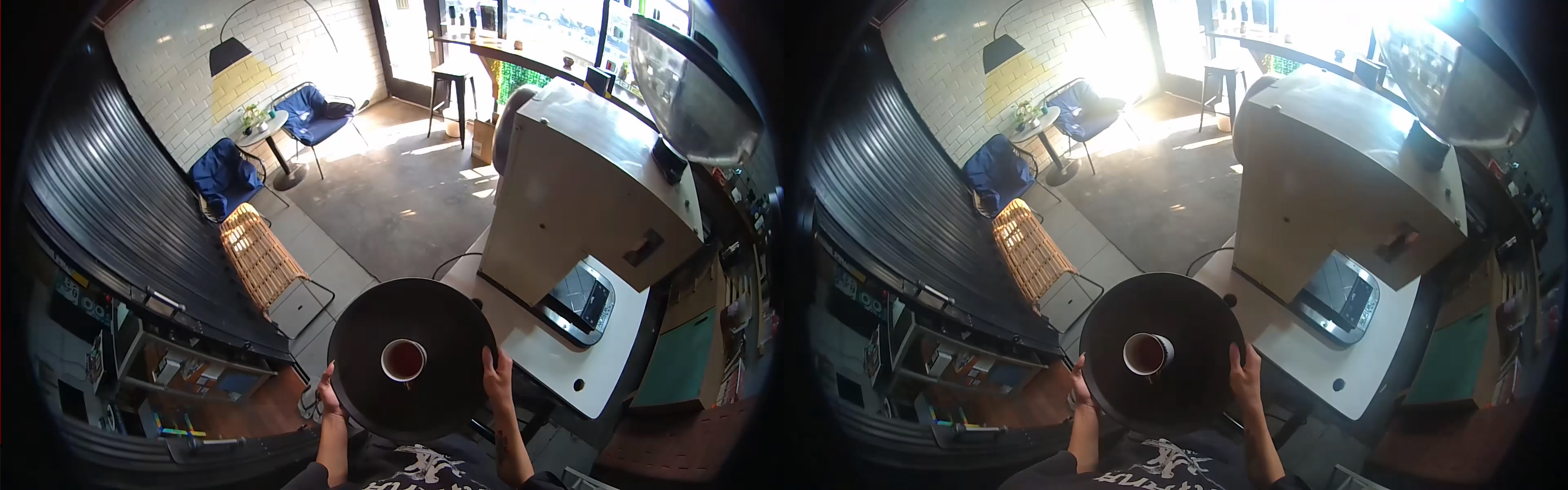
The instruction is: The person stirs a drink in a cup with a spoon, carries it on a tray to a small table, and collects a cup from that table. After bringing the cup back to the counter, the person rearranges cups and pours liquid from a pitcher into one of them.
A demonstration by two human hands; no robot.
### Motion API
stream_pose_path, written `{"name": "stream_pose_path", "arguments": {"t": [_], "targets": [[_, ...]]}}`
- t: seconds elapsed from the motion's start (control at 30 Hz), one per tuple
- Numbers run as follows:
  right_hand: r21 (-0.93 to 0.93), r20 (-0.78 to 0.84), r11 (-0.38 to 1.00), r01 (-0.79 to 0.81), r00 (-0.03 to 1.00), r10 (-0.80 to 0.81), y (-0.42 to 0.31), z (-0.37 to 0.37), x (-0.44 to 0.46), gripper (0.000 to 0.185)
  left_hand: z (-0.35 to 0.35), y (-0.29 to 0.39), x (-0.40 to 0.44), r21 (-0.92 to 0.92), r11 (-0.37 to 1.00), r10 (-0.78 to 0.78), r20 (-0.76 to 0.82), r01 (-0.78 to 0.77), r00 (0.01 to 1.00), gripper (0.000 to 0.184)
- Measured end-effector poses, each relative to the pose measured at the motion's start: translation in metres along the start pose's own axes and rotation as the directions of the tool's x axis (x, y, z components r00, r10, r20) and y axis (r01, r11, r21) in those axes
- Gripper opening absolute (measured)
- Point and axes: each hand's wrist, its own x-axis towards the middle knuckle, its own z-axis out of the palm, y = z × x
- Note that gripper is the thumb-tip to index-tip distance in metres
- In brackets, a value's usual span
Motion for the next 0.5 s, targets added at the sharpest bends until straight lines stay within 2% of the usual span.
{"name": "stream_pose_path", "arguments": {"t": [0.07,0.1,0.17,0.2,0.33,0.4,0.47,0.5], "targets": [[-0.136,-0.074,0.987,0.079,0.993,-0.09,-0.013,0.013,0.012,0.035,0.008,0.008,0.019,0.012,1.0,-0.024,0.016,0.024,1.0,0.045],[-0.144,-0.087,0.986,0.08,0.992,-0.094,-0.01,0.017,0.018,0.035,0.013,0.013,0.03,0.023,0.999,-0.037,0.028,0.037,0.999,0.045],[-0.33,-0.155,0.944,0.005,0.986,-0.06,0.003,0.026,0.026,0.038,0.018,0.021,0.052,0.046,0.997,-0.066,0.053,0.064,0.996,0.046],[-0.333,-0.17,0.943,0.005,0.983,-0.065,0.01,0.033,0.032,0.038,0.019,0.027,0.066,0.07,0.994,-0.085,0.069,0.08,0.994,0.046],[-0.297,-0.26,0.941,-0.164,0.962,0.086,0.025,0.064,0.054,0.039,0.017,0.051,0.124,0.061,0.986,-0.162,0.117,0.156,0.98,0.048],[-0.277,-0.281,0.935,-0.222,0.949,0.142,0.02,0.09,0.068,0.039,0.005,0.066,0.157,0.082,0.985,-0.154,0.028,0.151,0.988,0.048],[-0.097,-0.265,0.97,-0.223,0.945,0.191,0.01,0.114,0.082,0.035,0.001,0.081,0.181,0.085,0.978,-0.193,0.035,0.19,0.981,0.048],[-0.095,-0.272,0.971,-0.218,0.944,0.185,0.014,0.121,0.088,0.035,0.006,0.087,0.189,0.081,0.972,-0.224,0.031,0.221,0.974,0.048]]}}
